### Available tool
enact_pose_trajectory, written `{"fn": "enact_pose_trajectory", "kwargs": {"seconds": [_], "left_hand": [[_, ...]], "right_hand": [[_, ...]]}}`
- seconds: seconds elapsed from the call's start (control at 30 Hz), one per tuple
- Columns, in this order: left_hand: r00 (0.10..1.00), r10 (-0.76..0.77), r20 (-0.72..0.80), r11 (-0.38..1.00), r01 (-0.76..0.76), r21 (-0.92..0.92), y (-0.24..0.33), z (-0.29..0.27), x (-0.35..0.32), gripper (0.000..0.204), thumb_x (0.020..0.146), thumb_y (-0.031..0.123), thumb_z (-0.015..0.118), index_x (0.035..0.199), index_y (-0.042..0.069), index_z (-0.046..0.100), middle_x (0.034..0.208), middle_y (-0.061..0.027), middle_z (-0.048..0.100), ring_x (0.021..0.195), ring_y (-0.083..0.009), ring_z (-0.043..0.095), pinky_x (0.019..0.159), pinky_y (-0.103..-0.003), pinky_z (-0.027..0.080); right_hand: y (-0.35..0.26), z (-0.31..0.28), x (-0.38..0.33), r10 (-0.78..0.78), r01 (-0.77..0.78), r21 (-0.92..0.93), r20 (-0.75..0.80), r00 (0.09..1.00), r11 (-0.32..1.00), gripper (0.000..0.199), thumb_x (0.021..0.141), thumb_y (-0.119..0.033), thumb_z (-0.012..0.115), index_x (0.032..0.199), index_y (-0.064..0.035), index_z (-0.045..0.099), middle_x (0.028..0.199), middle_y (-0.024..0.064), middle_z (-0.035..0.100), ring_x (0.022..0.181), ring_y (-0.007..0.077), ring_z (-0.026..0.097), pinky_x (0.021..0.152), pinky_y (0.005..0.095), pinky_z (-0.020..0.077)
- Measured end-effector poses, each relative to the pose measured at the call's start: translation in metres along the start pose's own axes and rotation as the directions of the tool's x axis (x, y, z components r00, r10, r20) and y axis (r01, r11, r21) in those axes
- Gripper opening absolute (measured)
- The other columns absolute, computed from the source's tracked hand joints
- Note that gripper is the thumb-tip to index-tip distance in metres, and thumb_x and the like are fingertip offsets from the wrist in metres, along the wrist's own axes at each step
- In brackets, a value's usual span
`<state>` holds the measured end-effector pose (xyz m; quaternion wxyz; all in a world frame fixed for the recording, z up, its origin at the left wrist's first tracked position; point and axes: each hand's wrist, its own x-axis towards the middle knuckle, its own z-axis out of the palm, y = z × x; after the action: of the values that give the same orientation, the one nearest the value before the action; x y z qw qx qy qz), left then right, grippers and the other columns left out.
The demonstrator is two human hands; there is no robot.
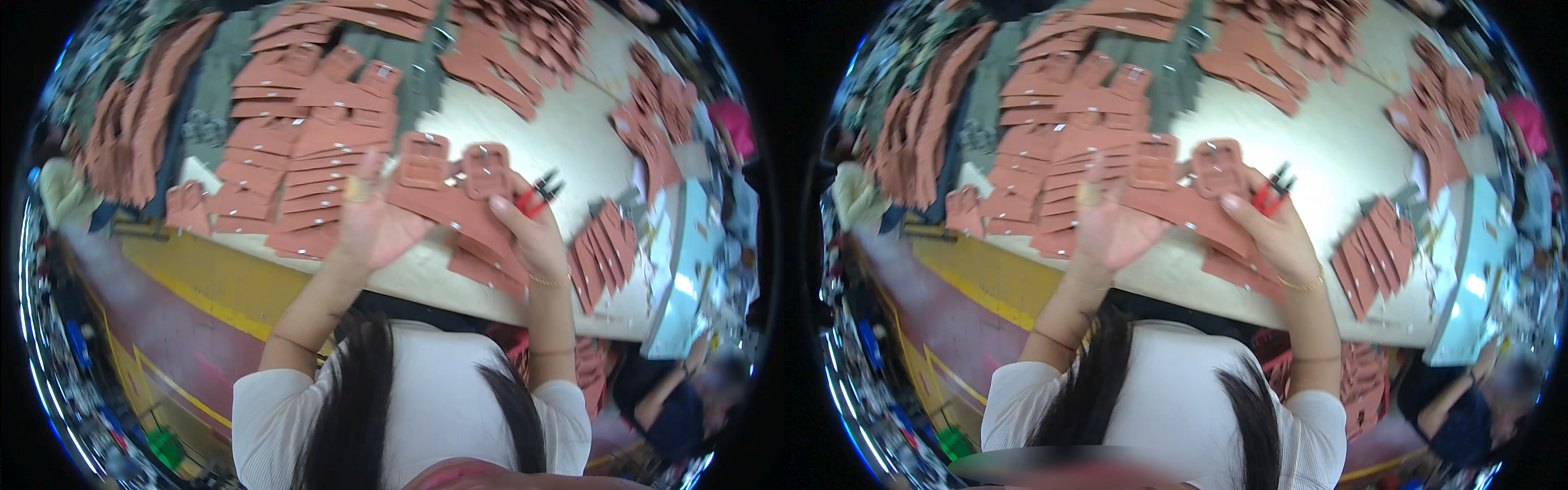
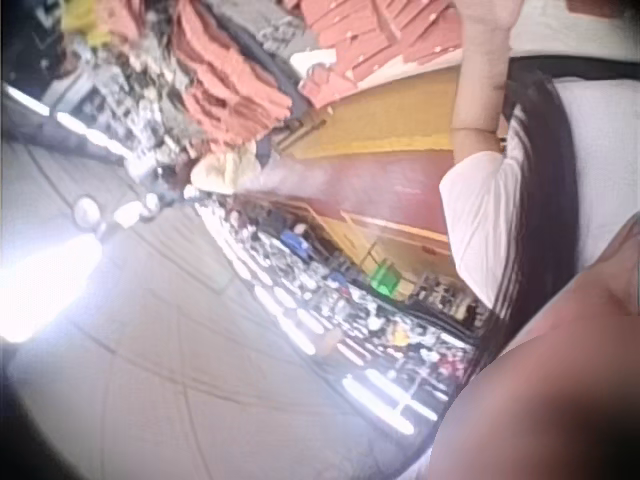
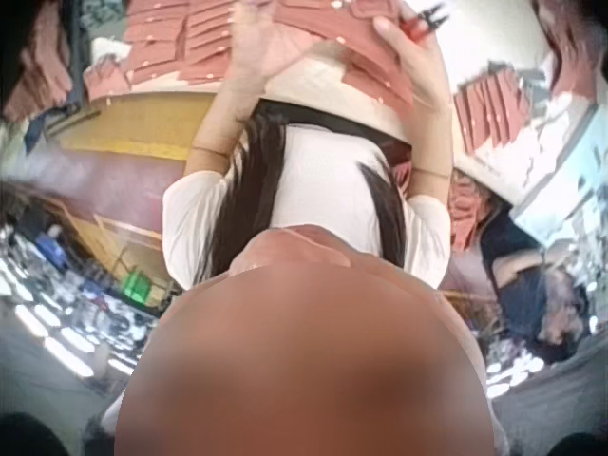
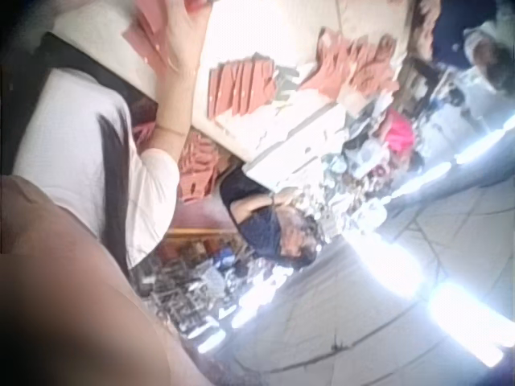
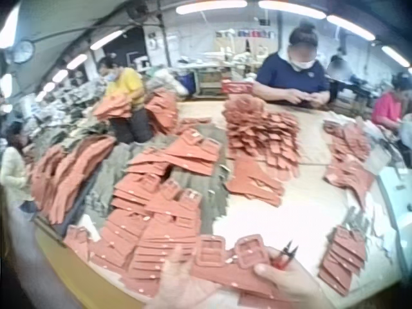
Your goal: The person uses pliers to trim small tabs or edges from pink fabric pieces with metal buckles. They pick up each piece, snip the edges, and place the finished pieces into a pile on the table.
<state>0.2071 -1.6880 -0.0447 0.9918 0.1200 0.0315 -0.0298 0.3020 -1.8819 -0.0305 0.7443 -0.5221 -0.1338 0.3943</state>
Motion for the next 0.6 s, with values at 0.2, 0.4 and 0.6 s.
{"fn": "enact_pose_trajectory", "kwargs": {"seconds": [0.2, 0.4, 0.6], "left_hand": [[1.000, -0.005, 0.004, 0.987, 0.005, -0.159, -0.003, 0.010, 0.003, 0.079, 0.094, 0.058, 0.039, 0.148, 0.003, 0.024, 0.152, -0.0241, 0.023, 0.142, -0.0372, 0.022, 0.114, -0.053, 0.022], [0.996, 0.002, -0.086, 0.999, -0.006, -0.046, -0.004, 0.016, 0.007, 0.075, 0.096, 0.058, 0.036, 0.145, 0.002, 0.029, 0.150, -0.0281, 0.025, 0.138, -0.0395, 0.029, 0.112, -0.051, 0.027], [0.982, 0.077, -0.172, 0.975, -0.039, 0.217, -0.013, 0.004, 0.006, 0.063, 0.099, 0.046, 0.038, 0.145, 0.004, 0.030, 0.147, -0.0211, 0.033, 0.134, -0.0337, 0.037, 0.113, -0.048, 0.029]], "right_hand": [[-0.014, 0.004, -0.001, -0.006, 0.007, -0.004, 0.032, 0.999, 1.000, 0.045, 0.095, -0.017, 0.058, 0.133, 0.0043, 0.046, 0.123, 0.0089, 0.058, 0.112, 0.0144, 0.054, 0.099, 0.0303, 0.0416], [-0.013, 0.001, -0.003, -0.016, 0.016, 0.039, 0.017, 1.000, 0.999, 0.042, 0.095, -0.015, 0.057, 0.131, 0.0046, 0.048, 0.120, 0.0089, 0.060, 0.111, 0.0145, 0.055, 0.098, 0.0308, 0.0425], [-0.006, -0.005, -0.002, -0.043, 0.042, -0.041, -0.038, 0.998, 0.998, 0.041, 0.093, -0.008, 0.055, 0.131, 0.0071, 0.047, 0.123, 0.0109, 0.058, 0.114, 0.0174, 0.055, 0.101, 0.0318, 0.0407]]}}
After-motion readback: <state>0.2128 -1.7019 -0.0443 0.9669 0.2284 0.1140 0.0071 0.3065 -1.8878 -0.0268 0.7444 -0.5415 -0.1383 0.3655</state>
